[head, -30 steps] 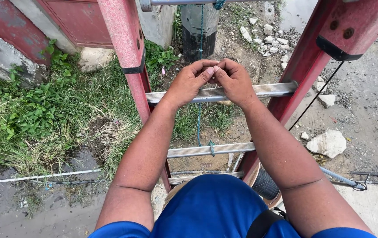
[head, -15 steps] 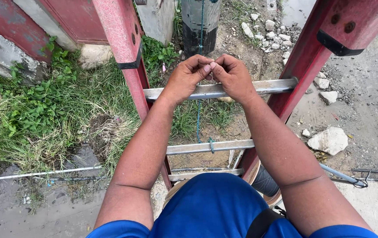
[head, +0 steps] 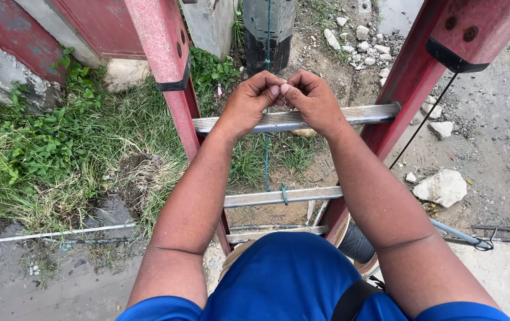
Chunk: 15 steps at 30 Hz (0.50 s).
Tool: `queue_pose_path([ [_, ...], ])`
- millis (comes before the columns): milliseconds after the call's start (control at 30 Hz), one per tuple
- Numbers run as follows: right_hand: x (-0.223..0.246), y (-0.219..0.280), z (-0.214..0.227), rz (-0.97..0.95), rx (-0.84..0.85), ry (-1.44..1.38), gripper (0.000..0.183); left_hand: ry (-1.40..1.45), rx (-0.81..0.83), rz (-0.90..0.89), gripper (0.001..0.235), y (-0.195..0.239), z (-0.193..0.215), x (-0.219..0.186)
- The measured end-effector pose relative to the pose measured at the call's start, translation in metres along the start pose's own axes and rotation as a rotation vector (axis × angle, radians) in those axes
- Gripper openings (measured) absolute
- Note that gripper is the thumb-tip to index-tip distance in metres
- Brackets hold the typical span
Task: The recorder is seen stripping the outer jacket from a fiber optic cable while on a ladder.
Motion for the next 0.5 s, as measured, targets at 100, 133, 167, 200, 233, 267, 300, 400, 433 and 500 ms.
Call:
queue_pose_path([
  [100,0.0005,-0.0005,0.0003,-0.014,-0.006,0.035,0.014,-0.019,-0.007,0.013,0.012,-0.0001,0.001,-0.0008],
  [133,-0.0004,-0.0004,0.0007,-0.028,-0.013,0.03,0.015,-0.017,0.001,-0.003,0.012,-0.0003,0.0006,-0.0009],
  [167,-0.001,0.0,0.0013,-0.041,-0.019,0.024,0.015,-0.014,0.01,-0.018,0.012,-0.0005,-0.0001,-0.0011],
  [200,-0.0002,0.0,0.001,-0.042,-0.02,0.025,0.015,-0.014,0.01,-0.018,0.012,-0.0004,-0.0006,-0.0021],
  [233,0.0,-0.0001,0.0005,-0.046,-0.019,0.028,0.015,-0.015,-0.001,-0.004,0.011,-0.0005,0.0003,-0.0017],
  [267,0.0002,-0.0002,0.0001,-0.051,-0.019,0.031,0.015,-0.017,-0.013,0.011,0.011,-0.0006,0.0012,-0.0012],
  [300,-0.0001,-0.0005,0.0005,-0.051,-0.02,0.031,0.015,-0.017,-0.012,0.011,0.011,-0.001,0.0009,-0.0007],
  [400,-0.0008,-0.0011,-0.0001,-0.053,-0.013,0.016,0.014,-0.031,-0.031,0.025,0.01,-0.0017,0.0027,0.0017],
  [433,-0.0001,-0.0013,-0.0008,-0.045,-0.004,0.018,0.014,-0.017,-0.033,0.026,0.01,-0.0024,0.0028,0.0025],
  [500,0.0009,-0.0015,-0.0012,-0.037,0.006,0.018,0.014,-0.003,-0.035,0.029,0.01,-0.0029,0.0022,0.0013],
])
Point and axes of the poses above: each hand's wrist, its own y-axis away from the middle knuckle, its own z-axis out of the back of the hand, x = y × z, the point moved 10 cm from there along -y, towards the middle knuckle, and after that the axes turned 2 degrees about -x, right-handed, at the moved point
